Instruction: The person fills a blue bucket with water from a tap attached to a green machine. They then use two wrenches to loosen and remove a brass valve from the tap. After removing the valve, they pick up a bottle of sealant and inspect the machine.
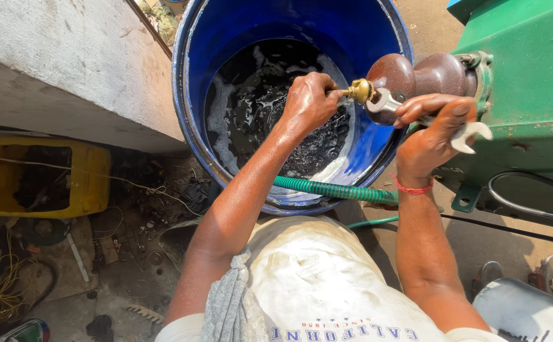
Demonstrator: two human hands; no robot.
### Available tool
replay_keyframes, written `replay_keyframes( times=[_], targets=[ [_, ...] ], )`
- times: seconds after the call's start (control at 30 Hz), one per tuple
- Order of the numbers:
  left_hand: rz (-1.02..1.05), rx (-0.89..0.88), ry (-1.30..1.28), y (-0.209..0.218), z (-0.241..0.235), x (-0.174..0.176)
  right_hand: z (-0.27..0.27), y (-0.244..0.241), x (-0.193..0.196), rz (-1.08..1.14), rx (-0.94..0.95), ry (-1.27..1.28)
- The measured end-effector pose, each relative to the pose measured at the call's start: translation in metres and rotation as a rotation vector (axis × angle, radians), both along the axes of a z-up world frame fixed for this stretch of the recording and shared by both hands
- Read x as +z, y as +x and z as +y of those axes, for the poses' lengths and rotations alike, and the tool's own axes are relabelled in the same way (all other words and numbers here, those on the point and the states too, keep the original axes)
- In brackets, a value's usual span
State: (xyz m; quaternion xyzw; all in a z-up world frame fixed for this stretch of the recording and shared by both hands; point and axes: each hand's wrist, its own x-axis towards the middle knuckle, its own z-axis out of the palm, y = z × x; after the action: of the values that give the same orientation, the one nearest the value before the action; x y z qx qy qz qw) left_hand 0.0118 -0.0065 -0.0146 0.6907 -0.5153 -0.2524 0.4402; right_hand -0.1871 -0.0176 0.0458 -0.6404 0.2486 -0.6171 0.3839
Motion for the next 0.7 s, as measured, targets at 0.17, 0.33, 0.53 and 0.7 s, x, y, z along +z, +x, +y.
replay_keyframes(
  times=[0.17,0.33,0.53,0.7],
  targets=[
    [0.638,-0.017,0.244,-0.009,-0.017,0.0,-0.007,-0.021,0.017,-0.205,-0.124,0.108],
    [0.777,0.046,0.22,-0.018,-0.028,-0.006,0.002,-0.039,0.0,-0.166,-0.18,0.078],
    [0.956,0.107,0.296,-0.015,-0.032,-0.011,0.012,-0.046,-0.013,-0.166,-0.185,0.079],
    [1.029,0.079,0.211,-0.018,-0.031,-0.015,0.022,-0.042,-0.007,-0.14,-0.226,0.067]
  ],
)
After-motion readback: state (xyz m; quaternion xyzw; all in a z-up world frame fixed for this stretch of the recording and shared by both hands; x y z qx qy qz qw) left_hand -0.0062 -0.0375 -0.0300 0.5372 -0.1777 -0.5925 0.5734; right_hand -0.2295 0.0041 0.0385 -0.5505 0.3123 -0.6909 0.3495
